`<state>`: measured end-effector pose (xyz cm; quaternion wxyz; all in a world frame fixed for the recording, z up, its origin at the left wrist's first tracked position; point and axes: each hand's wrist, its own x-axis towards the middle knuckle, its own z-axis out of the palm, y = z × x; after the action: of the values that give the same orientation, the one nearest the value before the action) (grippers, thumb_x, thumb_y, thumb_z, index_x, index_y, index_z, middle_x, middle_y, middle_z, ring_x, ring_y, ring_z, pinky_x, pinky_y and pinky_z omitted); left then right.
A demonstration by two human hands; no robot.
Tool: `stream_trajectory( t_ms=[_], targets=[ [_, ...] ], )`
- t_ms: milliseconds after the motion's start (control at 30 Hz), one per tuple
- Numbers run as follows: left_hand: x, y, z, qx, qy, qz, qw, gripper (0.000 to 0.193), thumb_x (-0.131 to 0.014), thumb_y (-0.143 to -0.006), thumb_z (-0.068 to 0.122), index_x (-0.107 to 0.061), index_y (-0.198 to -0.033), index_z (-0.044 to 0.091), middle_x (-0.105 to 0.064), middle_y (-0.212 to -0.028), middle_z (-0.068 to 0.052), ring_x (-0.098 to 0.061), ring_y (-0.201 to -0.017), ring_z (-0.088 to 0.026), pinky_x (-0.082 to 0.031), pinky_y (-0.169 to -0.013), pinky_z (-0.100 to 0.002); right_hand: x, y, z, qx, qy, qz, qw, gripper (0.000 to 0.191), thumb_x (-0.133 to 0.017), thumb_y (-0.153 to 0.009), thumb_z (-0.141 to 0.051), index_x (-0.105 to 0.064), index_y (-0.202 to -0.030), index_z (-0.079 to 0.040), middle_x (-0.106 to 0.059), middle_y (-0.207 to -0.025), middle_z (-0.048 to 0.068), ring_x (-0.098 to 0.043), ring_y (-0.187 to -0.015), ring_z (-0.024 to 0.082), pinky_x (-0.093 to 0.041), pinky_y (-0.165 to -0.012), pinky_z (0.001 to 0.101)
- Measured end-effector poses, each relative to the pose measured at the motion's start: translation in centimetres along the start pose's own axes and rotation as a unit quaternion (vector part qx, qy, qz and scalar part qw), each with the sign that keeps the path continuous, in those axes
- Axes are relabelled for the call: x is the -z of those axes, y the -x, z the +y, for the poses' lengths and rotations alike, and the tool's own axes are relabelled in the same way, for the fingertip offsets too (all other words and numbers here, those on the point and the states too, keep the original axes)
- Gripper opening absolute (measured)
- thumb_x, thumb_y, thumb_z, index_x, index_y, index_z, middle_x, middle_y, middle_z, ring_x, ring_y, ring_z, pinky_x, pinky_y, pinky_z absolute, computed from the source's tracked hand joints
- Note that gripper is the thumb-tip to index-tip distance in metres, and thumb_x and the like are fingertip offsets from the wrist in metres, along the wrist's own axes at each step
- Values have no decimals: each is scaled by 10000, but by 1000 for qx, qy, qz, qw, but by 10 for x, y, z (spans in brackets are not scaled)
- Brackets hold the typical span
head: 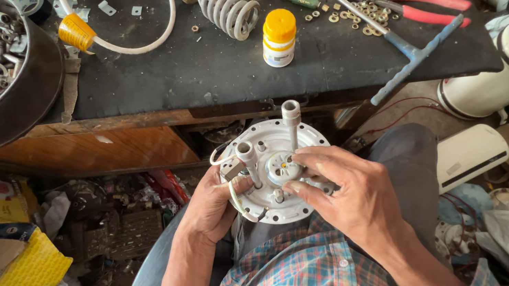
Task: The person applies a yellow paste from a small container onto a green gasket and then onto the metal base of a heating element. They place a metal plate over the base, insert small metal components, and use a T-handle wrench to tighten the assembly.
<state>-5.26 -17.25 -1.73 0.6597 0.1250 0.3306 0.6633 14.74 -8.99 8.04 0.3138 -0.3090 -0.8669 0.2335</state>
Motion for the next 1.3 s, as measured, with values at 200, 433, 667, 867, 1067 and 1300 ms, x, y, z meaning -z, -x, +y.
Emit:
stream_trajectory(
  t_ms=[200,433,667,867,1067,1300],
  targets=[
    [-1,0,2,-7,-4,-1,1000,559,-760,-805,-13,-577,-1332,-50,-719,-1178,-151,-729,-1020,-220,-597,-931,-370,-3,-3,0,5,0,17,1000,368,-886,-750,-204,-764,-1054,-36,-767,-1093,95,-769,-961,220,-625,-799,315],
    [5,-1,-1,-7,-8,14,1000,560,-740,-804,-31,-573,-1338,-53,-707,-1196,-155,-716,-1037,-231,-588,-943,-383,-4,-3,2,-34,-39,-7,999,370,-884,-757,-212,-747,-1059,-48,-769,-1064,76,-788,-896,185,-639,-742,294],
    [10,-7,-8,17,-16,59,998,568,-654,-766,-63,-587,-1329,-25,-725,-1184,-138,-734,-1019,-259,-599,-886,-428,-10,-5,7,0,-10,-18,1000,405,-869,-718,-210,-746,-1071,-54,-748,-1016,107,-750,-925,283,-603,-775,351],
    [29,-28,-14,42,-51,19,998,628,-683,-757,-58,-569,-1374,-18,-732,-1214,-155,-731,-1033,-256,-590,-912,-403,-21,-9,40,-51,-48,-81,994,477,-883,-687,-192,-762,-1136,-90,-756,-1121,91,-782,-940,233,-613,-803,335],
    [51,-54,-21,46,-89,-6,995,666,-713,-750,-46,-554,-1396,-4,-740,-1236,-135,-730,-1082,-221,-559,-980,-364,-36,-5,83,10,-53,-81,995,526,-885,-715,-178,-721,-1201,-62,-747,-1223,110,-765,-1093,242,-602,-916,339],
    [39,-61,-23,53,-67,-45,995,692,-742,-774,-67,-527,-1431,-30,-716,-1247,-140,-718,-1083,-219,-559,-1000,-375,-26,-9,103,40,-42,-152,987,645,-857,-706,-149,-677,-1325,-136,-716,-1245,79,-730,-1158,245,-581,-956,366]
  ],
)
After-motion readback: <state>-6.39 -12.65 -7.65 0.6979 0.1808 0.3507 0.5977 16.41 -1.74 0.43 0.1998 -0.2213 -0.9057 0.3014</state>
